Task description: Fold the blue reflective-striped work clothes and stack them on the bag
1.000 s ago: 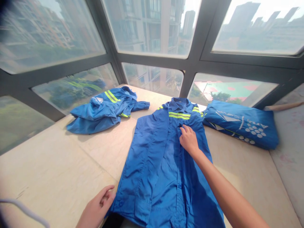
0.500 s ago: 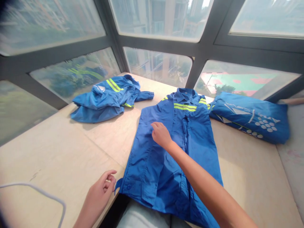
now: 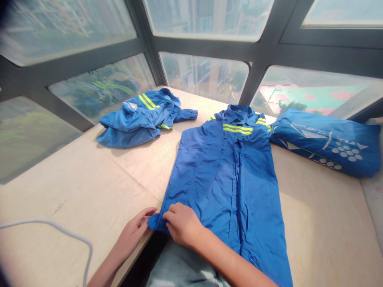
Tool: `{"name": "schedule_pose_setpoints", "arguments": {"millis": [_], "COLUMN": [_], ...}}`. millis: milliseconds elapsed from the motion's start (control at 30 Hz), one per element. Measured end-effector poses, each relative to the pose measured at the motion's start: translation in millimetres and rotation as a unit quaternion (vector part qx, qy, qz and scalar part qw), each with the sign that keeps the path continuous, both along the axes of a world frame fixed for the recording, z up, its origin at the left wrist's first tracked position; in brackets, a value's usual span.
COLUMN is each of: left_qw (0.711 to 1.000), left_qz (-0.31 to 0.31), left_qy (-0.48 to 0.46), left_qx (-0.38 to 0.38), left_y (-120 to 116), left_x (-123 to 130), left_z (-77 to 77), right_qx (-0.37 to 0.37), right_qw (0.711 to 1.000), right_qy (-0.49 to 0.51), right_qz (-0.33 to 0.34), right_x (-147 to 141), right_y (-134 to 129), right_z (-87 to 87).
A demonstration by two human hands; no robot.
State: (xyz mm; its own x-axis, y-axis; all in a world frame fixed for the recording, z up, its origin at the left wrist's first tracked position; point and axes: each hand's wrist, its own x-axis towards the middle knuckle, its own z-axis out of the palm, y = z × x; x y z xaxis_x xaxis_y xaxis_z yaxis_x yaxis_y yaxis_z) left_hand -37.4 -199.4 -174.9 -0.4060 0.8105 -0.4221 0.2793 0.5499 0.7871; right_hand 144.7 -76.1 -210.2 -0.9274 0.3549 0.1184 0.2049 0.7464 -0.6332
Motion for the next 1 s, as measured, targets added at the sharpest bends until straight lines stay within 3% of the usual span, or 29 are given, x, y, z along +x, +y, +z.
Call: {"name": "schedule_pose_setpoints", "arguments": {"millis": [100,200,400,633,767,867,1000], "left_qw": [0.999,0.999,1.000,0.990,0.998,1.000,0.999], "left_qz": [-0.002,-0.004,-0.020,-0.019,-0.008,0.000,0.023], "left_qy": [-0.053,-0.049,0.018,0.134,0.058,0.021,0.031], "left_qx": [0.003,0.008,0.003,-0.050,-0.038,-0.017,-0.002], "left_y": [2,4,8,19,25,26,25], "left_x": [4,9,16,25,28,29,29], "left_z": [-0.5,-2.2,-12.5,-9.4,1.2,-1.3,-14.8], "right_qx": [0.024,0.024,-0.066,-0.197,-0.272,-0.334,-0.294], "right_qw": [1.000,1.000,0.994,0.966,0.953,0.934,0.944], "right_qy": [-0.012,-0.006,0.074,0.151,0.111,0.078,0.060], "right_qz": [-0.003,-0.006,-0.054,-0.075,-0.076,-0.098,-0.139], "right_x": [1,0,-1,4,3,-2,-20], "right_y": [-5,-6,-4,7,17,29,62], "right_z": [-9.6,-18.9,-26.9,-15.9,-3.8,1.6,4.8]}}
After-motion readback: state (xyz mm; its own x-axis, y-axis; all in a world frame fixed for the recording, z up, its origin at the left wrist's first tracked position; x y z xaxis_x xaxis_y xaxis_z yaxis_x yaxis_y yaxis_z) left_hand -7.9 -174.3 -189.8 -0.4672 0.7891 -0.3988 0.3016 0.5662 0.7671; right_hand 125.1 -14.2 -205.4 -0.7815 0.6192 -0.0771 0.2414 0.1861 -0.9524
